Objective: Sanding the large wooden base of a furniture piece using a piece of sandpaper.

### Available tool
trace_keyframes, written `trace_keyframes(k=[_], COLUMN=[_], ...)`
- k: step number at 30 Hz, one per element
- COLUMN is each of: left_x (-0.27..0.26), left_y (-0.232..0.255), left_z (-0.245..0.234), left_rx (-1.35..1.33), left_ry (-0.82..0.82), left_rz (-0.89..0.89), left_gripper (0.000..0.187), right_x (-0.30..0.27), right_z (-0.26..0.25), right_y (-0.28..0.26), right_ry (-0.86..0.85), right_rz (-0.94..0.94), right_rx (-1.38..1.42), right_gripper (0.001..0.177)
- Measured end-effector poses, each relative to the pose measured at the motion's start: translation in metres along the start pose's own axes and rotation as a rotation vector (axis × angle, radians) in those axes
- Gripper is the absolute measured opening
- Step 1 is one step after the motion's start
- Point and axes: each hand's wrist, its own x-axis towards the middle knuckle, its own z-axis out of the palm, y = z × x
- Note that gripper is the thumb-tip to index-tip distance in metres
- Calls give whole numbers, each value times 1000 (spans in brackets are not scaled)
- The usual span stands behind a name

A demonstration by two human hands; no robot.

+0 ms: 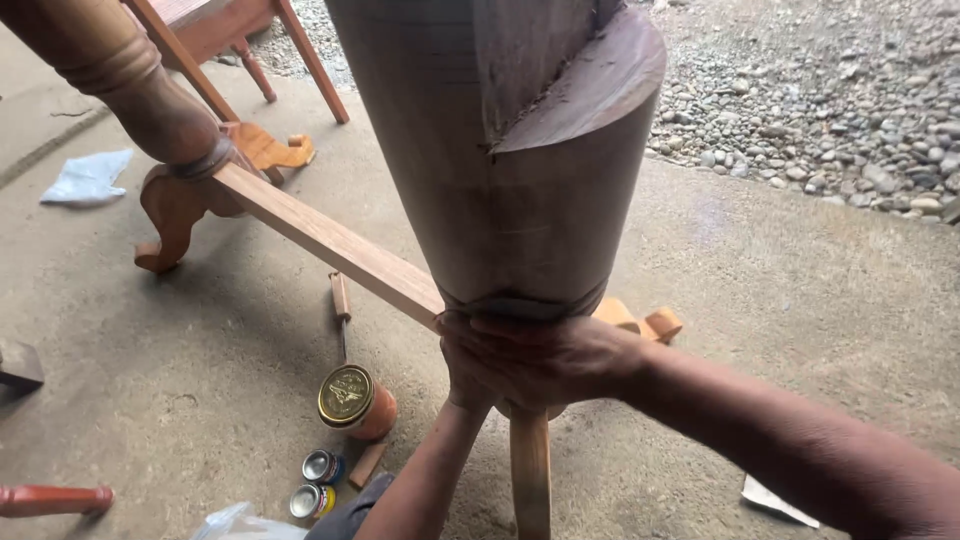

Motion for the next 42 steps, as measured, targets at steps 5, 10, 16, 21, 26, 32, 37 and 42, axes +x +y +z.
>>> trace_keyframes(k=[5,10,16,21,26,32,37,42], left_x=[18,8,11,-25,4,-2,-1,12], left_y=[40,21,35,-31,33,4,12,34], left_z=[-14,-7,-9,20,-13,-2,-5,-12], left_rx=[-75,-17,3,75,-34,9,-33,-47], left_ry=[81,65,73,72,36,51,-107,104], left_rz=[66,129,132,103,81,92,-86,139], left_gripper=[91,89,90,79,89,85,75,94], right_x=[-78,-36,-71,-12,-41,-23,-16,-58], right_z=[-18,-24,-30,-28,-38,-32,-40,-40], right_y=[26,30,35,22,40,26,30,27], right_ry=[80,115,134,84,106,135,27,108], right_rz=[-83,-54,-34,57,-41,66,34,58], right_rx=[27,-14,50,-40,-94,-90,-112,-93], right_gripper=[40,45,43,56,51,47,49,41])
